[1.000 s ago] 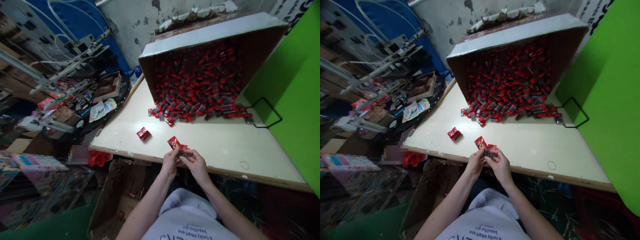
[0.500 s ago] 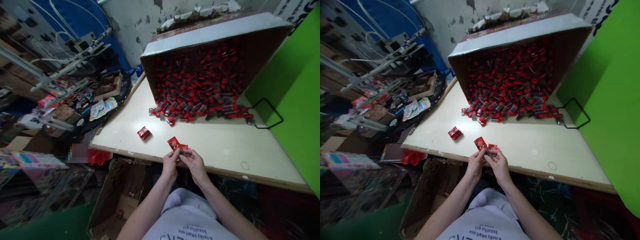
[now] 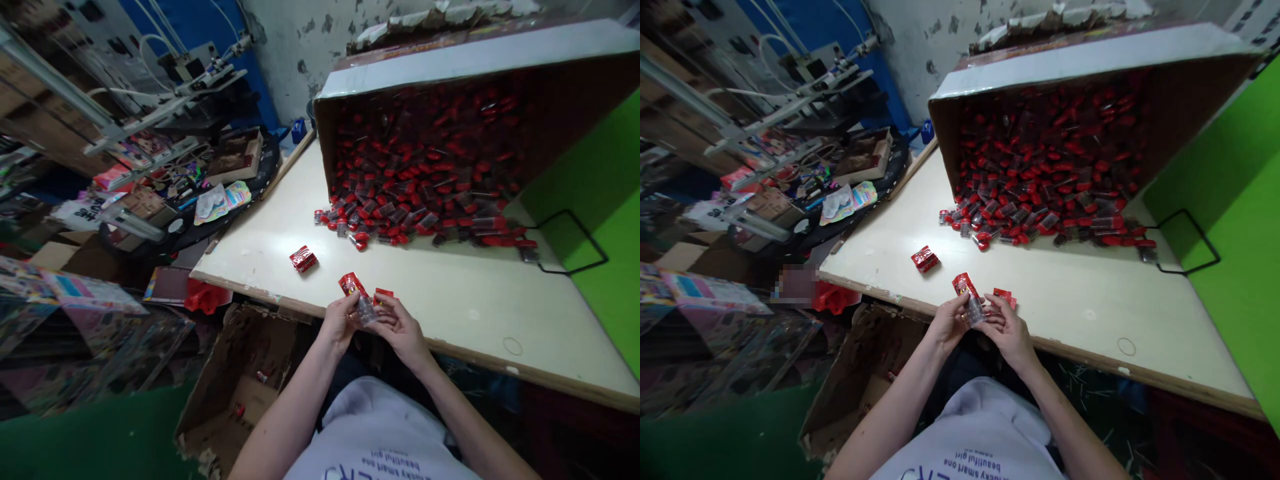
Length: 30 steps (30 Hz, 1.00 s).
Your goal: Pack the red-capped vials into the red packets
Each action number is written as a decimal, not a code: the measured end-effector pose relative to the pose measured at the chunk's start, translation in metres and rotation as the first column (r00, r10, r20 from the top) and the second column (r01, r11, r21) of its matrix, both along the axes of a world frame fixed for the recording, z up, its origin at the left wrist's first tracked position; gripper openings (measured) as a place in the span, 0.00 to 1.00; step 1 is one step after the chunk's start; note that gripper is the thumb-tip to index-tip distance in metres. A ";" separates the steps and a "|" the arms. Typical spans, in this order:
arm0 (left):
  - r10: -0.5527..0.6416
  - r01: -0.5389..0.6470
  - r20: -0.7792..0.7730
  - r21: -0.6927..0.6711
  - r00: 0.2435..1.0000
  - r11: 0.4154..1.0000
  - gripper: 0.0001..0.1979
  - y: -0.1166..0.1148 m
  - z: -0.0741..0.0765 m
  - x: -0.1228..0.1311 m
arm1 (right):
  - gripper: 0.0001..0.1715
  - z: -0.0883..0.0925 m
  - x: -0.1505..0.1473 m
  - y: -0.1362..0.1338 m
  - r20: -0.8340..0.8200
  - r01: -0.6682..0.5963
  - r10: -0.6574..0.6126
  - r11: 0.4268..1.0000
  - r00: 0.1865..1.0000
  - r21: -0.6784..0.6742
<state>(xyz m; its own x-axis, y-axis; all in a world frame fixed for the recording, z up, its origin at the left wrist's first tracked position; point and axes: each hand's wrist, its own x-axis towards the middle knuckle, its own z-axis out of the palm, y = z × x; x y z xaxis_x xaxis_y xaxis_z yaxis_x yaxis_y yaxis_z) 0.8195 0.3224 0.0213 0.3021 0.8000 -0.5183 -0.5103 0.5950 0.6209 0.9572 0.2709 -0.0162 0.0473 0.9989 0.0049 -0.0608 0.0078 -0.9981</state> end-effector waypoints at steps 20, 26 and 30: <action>0.057 -0.057 0.081 -0.004 0.995 0.998 0.18 -0.028 0.006 -0.004 | 0.28 -0.001 -0.012 0.011 0.012 0.073 -0.072 0.995 0.997 -0.061; 0.049 -0.050 0.074 0.019 0.996 0.999 0.18 -0.036 0.008 0.013 | 0.27 -0.004 -0.003 0.005 0.035 0.151 -0.150 0.987 0.988 -0.047; 0.056 -0.058 0.070 0.025 0.996 0.998 0.18 -0.039 0.005 0.023 | 0.31 -0.002 0.004 -0.003 0.068 0.124 -0.123 0.992 0.990 -0.021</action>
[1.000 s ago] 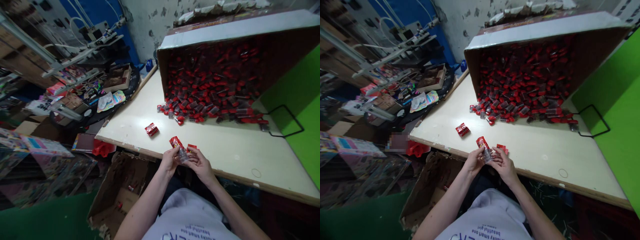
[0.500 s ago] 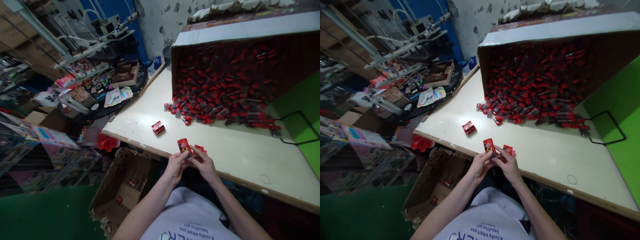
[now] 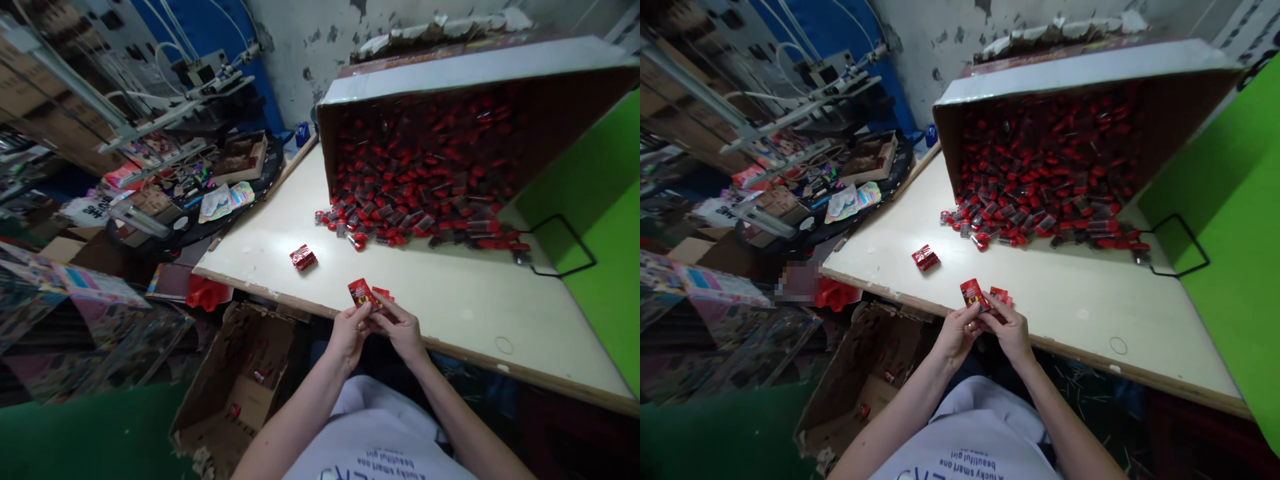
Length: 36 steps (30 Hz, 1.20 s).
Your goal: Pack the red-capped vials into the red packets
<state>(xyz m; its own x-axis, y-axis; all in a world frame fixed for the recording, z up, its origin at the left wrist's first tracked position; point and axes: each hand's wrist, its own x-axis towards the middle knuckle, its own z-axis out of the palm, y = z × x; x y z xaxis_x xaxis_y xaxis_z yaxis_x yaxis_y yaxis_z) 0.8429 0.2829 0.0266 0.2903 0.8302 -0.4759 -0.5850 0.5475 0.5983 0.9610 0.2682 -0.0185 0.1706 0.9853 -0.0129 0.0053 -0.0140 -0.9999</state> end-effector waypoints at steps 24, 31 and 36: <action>0.299 -0.035 -0.694 0.367 0.656 0.930 0.14 0.035 -0.080 -0.043 | 0.18 -0.030 0.143 0.142 0.820 0.068 -0.221 0.973 0.528 0.219; 0.162 0.235 -0.845 0.318 0.509 0.918 0.13 0.067 -0.095 0.030 | 0.23 -0.036 0.116 0.012 0.594 0.252 -0.266 0.962 0.759 0.109; 0.137 0.264 -0.832 0.320 0.537 0.910 0.10 0.068 -0.099 0.024 | 0.25 -0.038 0.105 -0.027 0.482 0.318 -0.281 0.948 0.830 0.006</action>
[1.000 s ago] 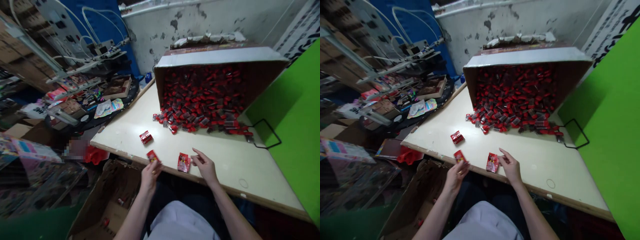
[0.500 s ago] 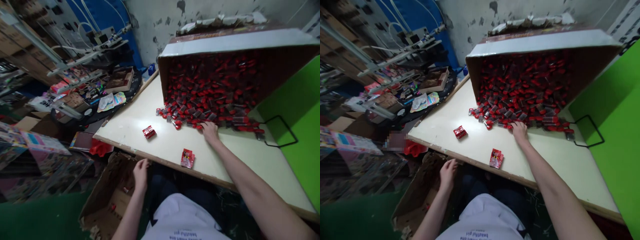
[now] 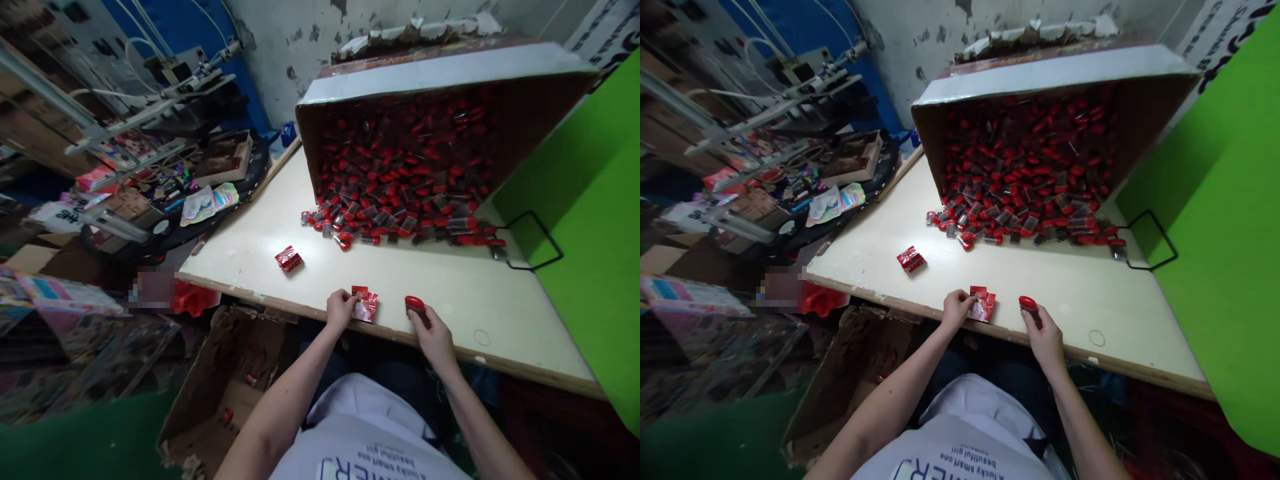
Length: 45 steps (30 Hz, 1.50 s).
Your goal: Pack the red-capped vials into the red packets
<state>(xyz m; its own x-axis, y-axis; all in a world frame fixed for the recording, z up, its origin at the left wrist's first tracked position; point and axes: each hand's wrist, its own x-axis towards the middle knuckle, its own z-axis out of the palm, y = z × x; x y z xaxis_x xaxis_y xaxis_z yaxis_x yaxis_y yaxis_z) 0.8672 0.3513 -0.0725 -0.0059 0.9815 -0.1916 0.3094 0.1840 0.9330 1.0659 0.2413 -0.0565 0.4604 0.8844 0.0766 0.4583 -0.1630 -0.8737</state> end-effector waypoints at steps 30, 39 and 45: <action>0.483 -0.021 0.651 -0.583 0.586 0.812 0.14 -0.013 0.070 -0.009 | 0.22 0.033 -0.085 0.003 -0.282 -0.287 0.300 0.954 0.911 0.087; 0.500 0.113 0.703 -0.629 0.507 0.769 0.06 -0.024 0.083 -0.009 | 0.26 0.041 -0.086 0.012 -0.404 -0.184 0.186 0.982 0.896 0.046; 0.519 0.083 0.716 -0.620 0.466 0.780 0.06 -0.023 0.082 -0.007 | 0.29 0.042 -0.093 0.012 -0.488 -0.161 0.160 0.986 0.858 0.040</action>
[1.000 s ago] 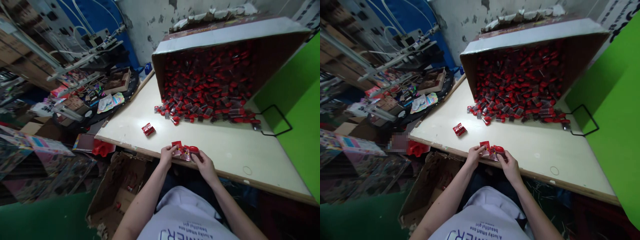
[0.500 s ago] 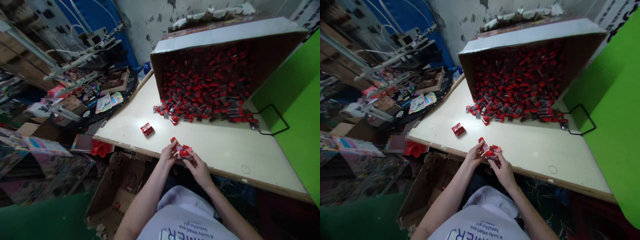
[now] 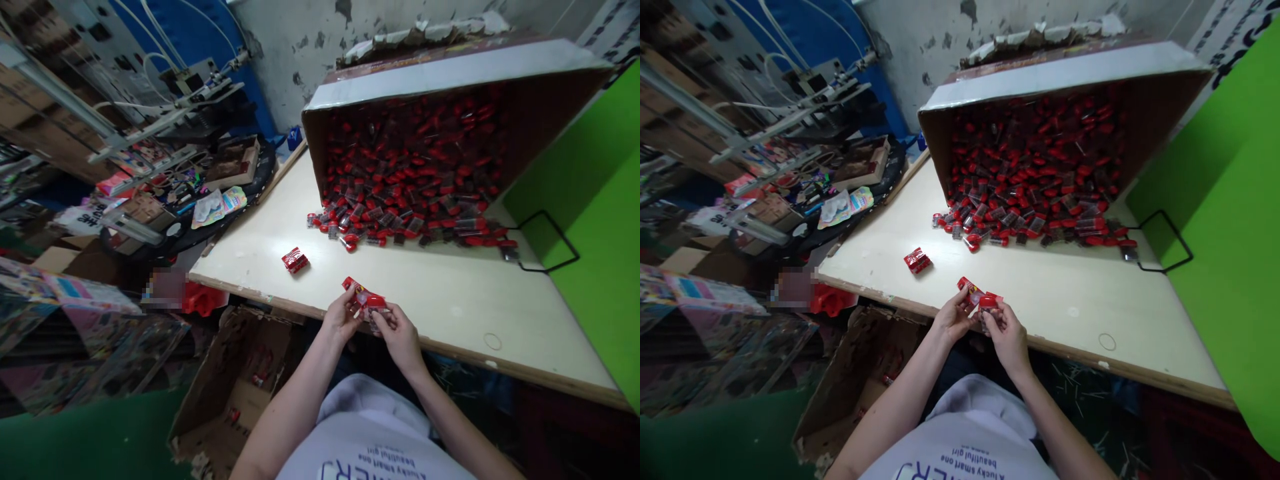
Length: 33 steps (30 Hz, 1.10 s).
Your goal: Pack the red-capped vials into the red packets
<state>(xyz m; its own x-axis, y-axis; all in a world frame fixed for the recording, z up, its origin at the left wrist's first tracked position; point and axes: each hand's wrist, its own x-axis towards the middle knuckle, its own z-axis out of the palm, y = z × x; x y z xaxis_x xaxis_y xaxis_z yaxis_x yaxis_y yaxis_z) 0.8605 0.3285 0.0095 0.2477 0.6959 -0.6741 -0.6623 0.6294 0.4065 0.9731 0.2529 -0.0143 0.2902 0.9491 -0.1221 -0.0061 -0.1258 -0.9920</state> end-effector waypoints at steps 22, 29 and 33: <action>-0.070 0.085 -0.084 0.194 0.994 0.977 0.18 -0.008 -0.010 0.006 | 0.24 -0.007 -0.005 0.004 -0.085 -0.037 0.038 0.999 0.996 0.012; -0.075 0.141 -0.209 0.324 0.975 0.935 0.21 -0.010 -0.016 0.003 | 0.26 -0.017 0.001 0.006 -0.037 -0.067 0.066 0.998 0.997 -0.020; -0.057 0.153 -0.265 0.355 0.963 0.923 0.20 -0.009 -0.017 0.002 | 0.27 -0.017 0.009 0.008 0.021 -0.105 0.106 0.994 0.994 -0.042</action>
<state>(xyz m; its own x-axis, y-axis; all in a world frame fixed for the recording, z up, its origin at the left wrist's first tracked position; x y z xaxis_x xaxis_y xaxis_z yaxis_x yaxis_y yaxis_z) 0.8626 0.3190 -0.0078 0.1935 0.8851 -0.4233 -0.4504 0.4635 0.7631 0.9819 0.2610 -0.0309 0.1917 0.9690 -0.1558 0.0324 -0.1649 -0.9858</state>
